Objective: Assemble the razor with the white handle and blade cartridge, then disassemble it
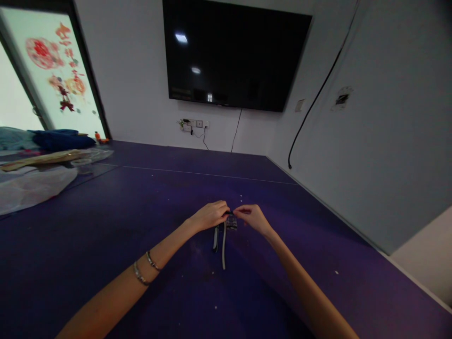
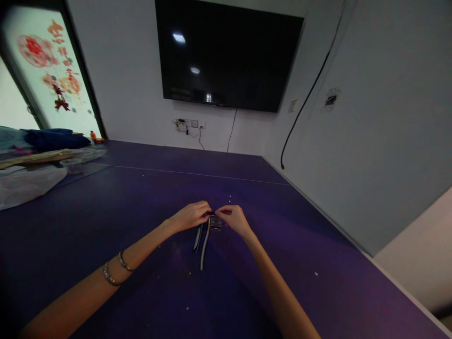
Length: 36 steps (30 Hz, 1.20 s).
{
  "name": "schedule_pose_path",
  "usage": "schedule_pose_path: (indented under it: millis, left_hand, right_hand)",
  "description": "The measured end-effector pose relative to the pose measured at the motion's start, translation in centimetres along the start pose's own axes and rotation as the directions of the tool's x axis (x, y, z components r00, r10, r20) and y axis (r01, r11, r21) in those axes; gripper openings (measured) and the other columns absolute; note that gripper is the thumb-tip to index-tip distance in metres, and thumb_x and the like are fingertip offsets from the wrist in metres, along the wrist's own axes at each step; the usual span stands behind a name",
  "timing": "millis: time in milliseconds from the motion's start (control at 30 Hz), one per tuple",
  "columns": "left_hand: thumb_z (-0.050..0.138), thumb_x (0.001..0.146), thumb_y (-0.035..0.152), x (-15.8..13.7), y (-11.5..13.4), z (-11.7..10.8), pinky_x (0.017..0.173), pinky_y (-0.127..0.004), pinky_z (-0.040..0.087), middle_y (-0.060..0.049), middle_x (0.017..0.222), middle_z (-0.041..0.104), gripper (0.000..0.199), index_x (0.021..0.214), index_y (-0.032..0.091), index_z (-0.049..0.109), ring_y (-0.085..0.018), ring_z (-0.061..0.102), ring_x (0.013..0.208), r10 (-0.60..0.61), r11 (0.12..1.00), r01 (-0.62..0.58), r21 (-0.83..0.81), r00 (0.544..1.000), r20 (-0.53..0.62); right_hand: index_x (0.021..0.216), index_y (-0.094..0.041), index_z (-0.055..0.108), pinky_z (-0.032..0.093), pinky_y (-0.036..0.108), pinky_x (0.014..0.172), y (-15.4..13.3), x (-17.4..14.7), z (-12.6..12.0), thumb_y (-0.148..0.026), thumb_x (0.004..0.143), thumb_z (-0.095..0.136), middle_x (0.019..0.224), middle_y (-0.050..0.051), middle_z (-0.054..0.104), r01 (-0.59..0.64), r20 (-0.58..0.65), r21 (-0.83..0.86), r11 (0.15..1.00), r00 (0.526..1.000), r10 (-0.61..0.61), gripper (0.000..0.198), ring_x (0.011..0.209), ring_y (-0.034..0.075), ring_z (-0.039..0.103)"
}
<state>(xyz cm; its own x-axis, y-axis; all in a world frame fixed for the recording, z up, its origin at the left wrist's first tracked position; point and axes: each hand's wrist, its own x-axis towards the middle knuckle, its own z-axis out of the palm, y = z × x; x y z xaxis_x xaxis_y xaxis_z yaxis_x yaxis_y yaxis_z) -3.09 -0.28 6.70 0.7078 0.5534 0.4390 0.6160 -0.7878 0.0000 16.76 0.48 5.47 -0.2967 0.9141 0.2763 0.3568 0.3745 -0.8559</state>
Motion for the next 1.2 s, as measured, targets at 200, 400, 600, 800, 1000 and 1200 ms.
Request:
schedule_pose_path:
  millis: [200,400,600,800,1000,1200]
  left_hand:
    - [0.052,0.081,0.027,0.1,0.1,-0.2,0.085,-0.030,0.042,-0.008,0.104,0.057,0.029,0.108,0.014,0.053,-0.019,0.052,0.098,0.001,1.000,-0.001,-0.002,1.000,-0.001]
    - [0.061,0.073,0.037,1.0,0.0,1.4,0.090,-0.034,0.039,-0.010,0.107,0.060,0.047,0.113,0.013,0.053,-0.023,0.049,0.104,-0.068,0.998,0.070,-0.011,0.994,0.090]
    - [0.064,0.067,0.035,1.3,0.0,4.4,0.098,-0.039,0.032,-0.015,0.115,0.057,0.057,0.115,0.010,0.049,-0.027,0.048,0.110,-0.129,0.991,0.121,0.053,0.973,0.193]
    - [0.063,0.068,0.033,1.1,-0.2,5.9,0.102,-0.042,0.026,-0.015,0.117,0.056,0.053,0.115,0.012,0.047,-0.026,0.046,0.114,-0.119,0.993,0.115,0.031,0.974,0.190]
    - [0.062,0.070,0.031,1.0,-0.3,6.2,0.101,-0.045,0.027,-0.014,0.114,0.058,0.047,0.111,0.014,0.049,-0.026,0.048,0.112,-0.136,0.990,0.139,-0.003,0.971,0.195]
    - [0.063,0.069,0.030,0.9,-0.7,6.5,0.103,-0.044,0.025,-0.012,0.110,0.059,0.041,0.106,0.015,0.052,-0.024,0.051,0.109,-0.125,0.991,0.132,-0.029,0.975,0.181]
  right_hand:
    - [0.075,-0.012,0.070,0.040,0.017,0.034,0.4,0.3,-0.3,-0.030,0.068,0.060,0.065,0.003,0.066,-0.062,0.000,-0.004,0.998,0.998,0.062,0.022,0.042,0.008,0.050]
    - [0.074,-0.011,0.071,0.040,0.017,0.033,2.9,0.4,-0.6,-0.026,0.066,0.060,0.058,0.003,0.064,-0.150,-0.059,-0.052,0.987,0.987,0.147,0.020,0.044,0.009,0.051]
    - [0.076,-0.013,0.070,0.040,0.014,0.032,4.1,0.3,0.1,-0.023,0.067,0.059,0.061,0.001,0.064,-0.192,-0.082,-0.110,0.975,0.980,0.184,0.017,0.043,0.007,0.050]
    - [0.075,-0.014,0.070,0.039,0.016,0.030,4.0,0.2,0.6,-0.024,0.069,0.057,0.060,0.001,0.064,-0.135,-0.050,-0.127,0.983,0.990,0.129,0.017,0.040,0.008,0.049]
    - [0.077,-0.014,0.070,0.040,0.018,0.031,3.9,0.1,1.0,-0.025,0.071,0.055,0.065,0.003,0.066,-0.061,-0.002,-0.171,0.983,0.998,0.062,0.019,0.041,0.009,0.051]
    - [0.077,-0.014,0.069,0.039,0.018,0.030,4.3,0.1,1.3,-0.024,0.072,0.053,0.067,0.004,0.066,-0.055,0.012,-0.198,0.979,0.998,0.059,0.020,0.041,0.010,0.051]
